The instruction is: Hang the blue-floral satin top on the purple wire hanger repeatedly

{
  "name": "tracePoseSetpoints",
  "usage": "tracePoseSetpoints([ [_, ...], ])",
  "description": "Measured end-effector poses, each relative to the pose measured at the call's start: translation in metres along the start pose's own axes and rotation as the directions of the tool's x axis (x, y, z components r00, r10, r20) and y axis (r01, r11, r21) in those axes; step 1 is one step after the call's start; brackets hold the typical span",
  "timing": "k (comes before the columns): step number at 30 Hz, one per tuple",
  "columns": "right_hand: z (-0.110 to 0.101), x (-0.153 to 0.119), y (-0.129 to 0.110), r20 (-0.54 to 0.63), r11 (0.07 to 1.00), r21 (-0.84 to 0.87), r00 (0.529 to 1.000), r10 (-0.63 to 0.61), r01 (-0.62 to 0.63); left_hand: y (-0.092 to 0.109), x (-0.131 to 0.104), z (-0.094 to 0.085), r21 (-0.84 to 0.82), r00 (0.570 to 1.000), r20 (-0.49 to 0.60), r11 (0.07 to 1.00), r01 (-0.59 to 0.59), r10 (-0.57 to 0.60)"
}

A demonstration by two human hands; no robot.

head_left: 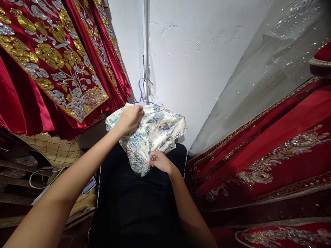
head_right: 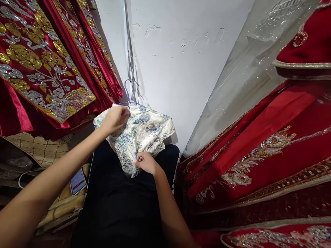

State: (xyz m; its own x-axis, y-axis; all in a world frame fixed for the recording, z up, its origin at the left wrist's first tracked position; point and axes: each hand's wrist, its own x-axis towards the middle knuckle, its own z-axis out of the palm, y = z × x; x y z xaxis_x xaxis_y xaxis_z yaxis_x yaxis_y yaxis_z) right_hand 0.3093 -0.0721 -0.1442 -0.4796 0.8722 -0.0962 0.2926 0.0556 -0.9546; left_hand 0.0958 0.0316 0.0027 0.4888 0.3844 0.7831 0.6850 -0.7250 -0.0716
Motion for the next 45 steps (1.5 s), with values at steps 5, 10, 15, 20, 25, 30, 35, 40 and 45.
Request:
tracePoseSetpoints([
  [5, -0.012, -0.007, -0.027, 0.101, 0.989, -0.131, 0.991, 0.083, -0.070, 0.009, 0.024, -0.027, 0.041, 0.996, -0.077, 0.998, -0.043, 0.046],
  [10, -0.037, 0.006, -0.096, -0.306, 0.963, -0.121, 0.914, -0.267, 0.240, 0.022, 0.008, -0.035, -0.018, 0.993, -0.084, 0.996, -0.082, 0.080],
  [15, -0.058, 0.040, -0.151, -0.363, 0.812, -0.368, 0.735, -0.573, 0.453, 0.023, -0.002, -0.033, -0.145, 0.993, -0.122, 0.989, -0.024, 0.006],
  [20, -0.056, 0.054, -0.151, -0.323, 0.764, -0.446, 0.713, -0.623, 0.466, 0.040, -0.008, -0.022, -0.689, 0.856, -0.081, 0.649, 0.322, -0.511],
  [25, -0.053, 0.048, -0.147, -0.345, 0.765, -0.438, 0.697, -0.629, 0.473, 0.051, -0.005, -0.015, -0.810, 0.756, 0.380, 0.203, 0.551, -0.534],
  [30, -0.056, 0.043, -0.149, -0.338, 0.765, -0.443, 0.703, -0.625, 0.467, 0.054, -0.002, -0.016, -0.744, 0.765, 0.251, 0.387, 0.545, -0.593],
  [35, -0.055, 0.038, -0.152, -0.337, 0.777, -0.423, 0.715, -0.612, 0.466, 0.059, -0.005, -0.012, -0.796, 0.753, 0.202, 0.343, 0.498, -0.626],
  [40, -0.050, 0.041, -0.153, -0.359, 0.786, -0.375, 0.704, -0.612, 0.492, 0.058, -0.006, -0.010, -0.830, 0.759, 0.192, 0.309, 0.464, -0.622],
  [45, -0.044, 0.052, -0.160, -0.473, 0.761, -0.267, 0.608, -0.638, 0.591, 0.051, -0.025, 0.010, -0.757, 0.731, 0.241, 0.348, 0.553, -0.639],
])
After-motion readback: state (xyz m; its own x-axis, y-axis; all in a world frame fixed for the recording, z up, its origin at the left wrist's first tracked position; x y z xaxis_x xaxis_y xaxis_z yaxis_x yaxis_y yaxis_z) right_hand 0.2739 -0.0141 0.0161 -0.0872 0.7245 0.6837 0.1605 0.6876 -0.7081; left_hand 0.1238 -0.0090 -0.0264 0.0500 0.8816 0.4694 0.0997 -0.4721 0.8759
